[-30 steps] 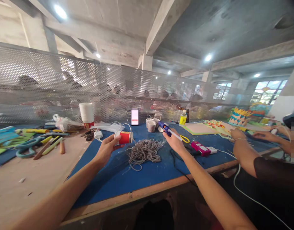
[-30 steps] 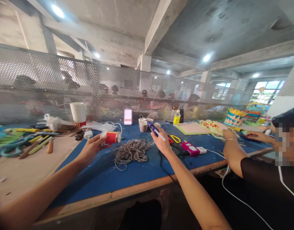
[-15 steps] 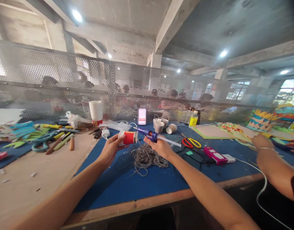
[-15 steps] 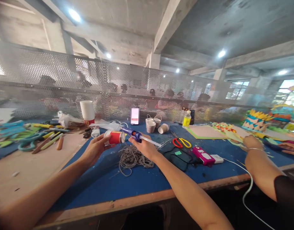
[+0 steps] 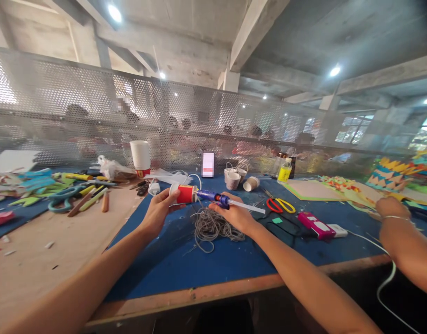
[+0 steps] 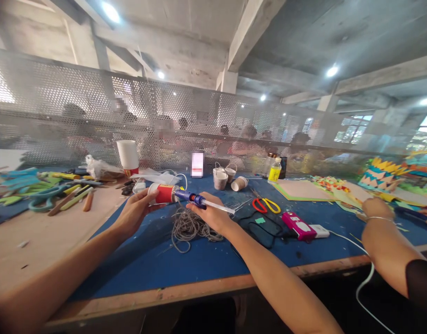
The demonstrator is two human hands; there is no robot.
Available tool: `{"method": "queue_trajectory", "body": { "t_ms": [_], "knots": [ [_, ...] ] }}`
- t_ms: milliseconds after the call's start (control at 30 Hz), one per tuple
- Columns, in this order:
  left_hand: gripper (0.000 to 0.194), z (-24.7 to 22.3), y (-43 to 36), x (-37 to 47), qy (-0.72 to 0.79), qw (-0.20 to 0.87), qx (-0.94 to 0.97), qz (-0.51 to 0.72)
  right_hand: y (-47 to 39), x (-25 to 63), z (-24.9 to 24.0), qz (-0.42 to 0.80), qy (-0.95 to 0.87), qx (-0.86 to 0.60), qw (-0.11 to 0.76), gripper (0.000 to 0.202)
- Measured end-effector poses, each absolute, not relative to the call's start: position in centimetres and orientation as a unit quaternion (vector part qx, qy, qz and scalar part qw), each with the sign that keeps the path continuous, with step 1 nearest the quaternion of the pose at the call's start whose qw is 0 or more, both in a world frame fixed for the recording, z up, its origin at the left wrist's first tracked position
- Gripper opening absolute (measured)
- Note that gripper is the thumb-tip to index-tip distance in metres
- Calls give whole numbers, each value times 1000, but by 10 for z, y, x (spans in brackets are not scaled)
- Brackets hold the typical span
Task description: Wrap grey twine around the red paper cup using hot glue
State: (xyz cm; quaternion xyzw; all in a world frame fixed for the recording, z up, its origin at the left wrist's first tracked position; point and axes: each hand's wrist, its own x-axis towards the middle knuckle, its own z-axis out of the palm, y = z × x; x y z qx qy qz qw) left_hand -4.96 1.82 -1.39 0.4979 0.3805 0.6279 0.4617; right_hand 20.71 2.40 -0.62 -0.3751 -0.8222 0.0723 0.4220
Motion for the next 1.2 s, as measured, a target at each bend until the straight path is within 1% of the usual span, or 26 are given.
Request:
{"method": "queue_trajectory", "body": {
  "t_ms": [200, 400, 633, 1000, 1200],
  "knots": [
    [39, -14, 17, -50, 383, 450, 506, 629, 26, 207, -9, 61, -827, -378, 411, 29],
    [41, -15, 18, -50, 381, 450, 508, 628, 25, 208, -8, 74, -831, -373, 405, 28],
    [45, -13, 15, -49, 384, 439, 523, 621, 23, 207, -7, 71, -834, -382, 392, 31],
    [39, -14, 15, -50, 383, 434, 534, 617, 19, 206, -1, 50, -843, -400, 357, 30],
    [43, -14, 16, -49, 386, 430, 537, 615, 20, 205, -3, 35, -844, -404, 351, 33]
  ]
}}
